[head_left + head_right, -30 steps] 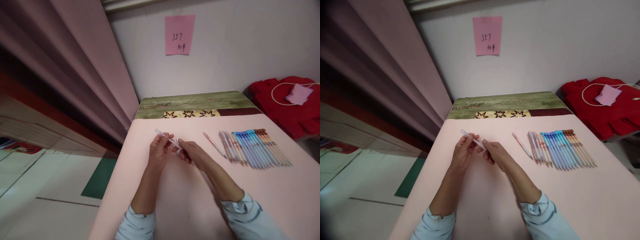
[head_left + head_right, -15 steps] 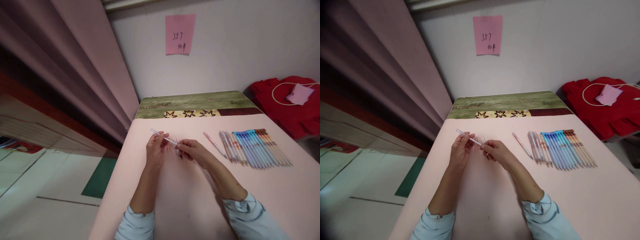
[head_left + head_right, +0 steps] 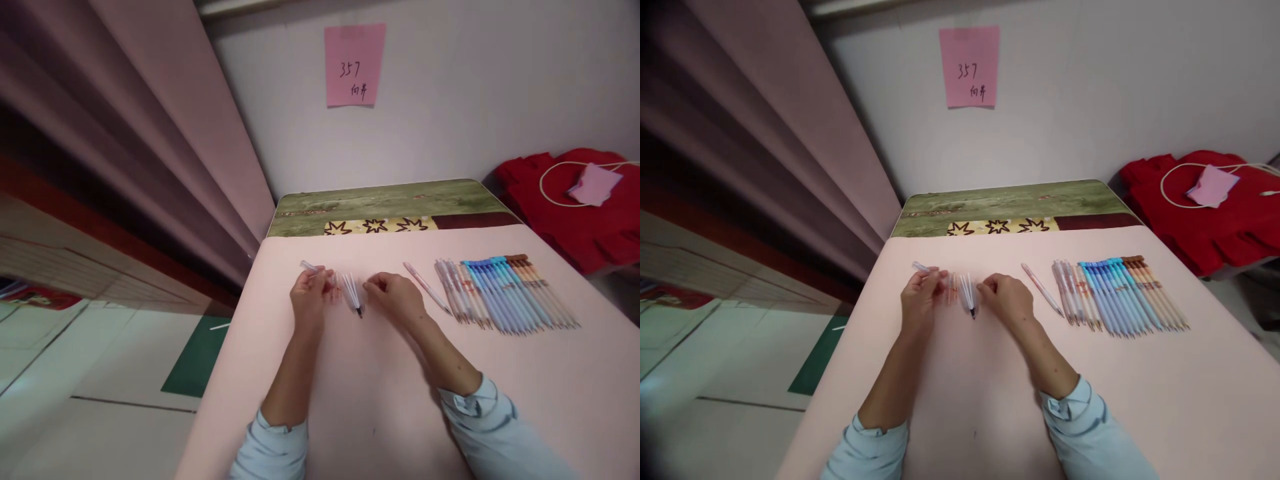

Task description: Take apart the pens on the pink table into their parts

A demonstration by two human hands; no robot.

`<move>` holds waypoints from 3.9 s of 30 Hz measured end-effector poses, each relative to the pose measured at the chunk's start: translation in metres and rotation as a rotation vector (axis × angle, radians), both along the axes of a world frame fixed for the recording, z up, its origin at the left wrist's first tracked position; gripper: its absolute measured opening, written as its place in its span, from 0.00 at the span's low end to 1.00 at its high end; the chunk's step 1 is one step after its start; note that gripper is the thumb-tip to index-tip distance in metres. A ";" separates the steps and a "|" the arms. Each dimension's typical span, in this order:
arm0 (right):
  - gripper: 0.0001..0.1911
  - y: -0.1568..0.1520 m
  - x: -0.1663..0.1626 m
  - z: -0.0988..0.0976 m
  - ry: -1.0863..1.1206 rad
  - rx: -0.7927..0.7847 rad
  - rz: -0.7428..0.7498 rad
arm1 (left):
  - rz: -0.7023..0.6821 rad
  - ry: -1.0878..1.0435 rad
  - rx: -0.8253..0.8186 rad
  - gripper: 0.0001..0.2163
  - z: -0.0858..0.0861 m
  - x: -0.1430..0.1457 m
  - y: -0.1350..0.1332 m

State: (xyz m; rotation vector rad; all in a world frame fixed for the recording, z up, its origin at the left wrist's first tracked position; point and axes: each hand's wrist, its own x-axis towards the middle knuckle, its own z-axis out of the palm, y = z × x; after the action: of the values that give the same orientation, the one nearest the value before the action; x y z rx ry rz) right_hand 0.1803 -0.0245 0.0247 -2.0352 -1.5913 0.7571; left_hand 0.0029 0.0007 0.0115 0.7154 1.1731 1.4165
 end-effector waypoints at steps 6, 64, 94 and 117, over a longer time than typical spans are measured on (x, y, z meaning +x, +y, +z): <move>0.13 0.002 0.010 -0.011 -0.018 0.038 0.038 | -0.199 0.097 0.064 0.16 0.000 0.015 -0.009; 0.18 -0.009 -0.018 0.012 1.356 -0.350 0.191 | -0.430 -0.120 -0.022 0.16 0.019 0.008 -0.013; 0.24 -0.009 -0.016 0.015 1.027 -0.189 0.240 | -0.218 -0.269 -0.037 0.14 0.022 0.012 -0.012; 0.23 -0.005 -0.006 0.014 0.953 -0.163 0.181 | -0.169 -0.305 -0.050 0.15 0.021 0.020 -0.013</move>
State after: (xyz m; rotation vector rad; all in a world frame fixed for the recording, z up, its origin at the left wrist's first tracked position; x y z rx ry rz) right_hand 0.1738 -0.0297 0.0386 -1.2561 -1.1460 1.6435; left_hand 0.0234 -0.0124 0.0320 0.5282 0.8866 1.2971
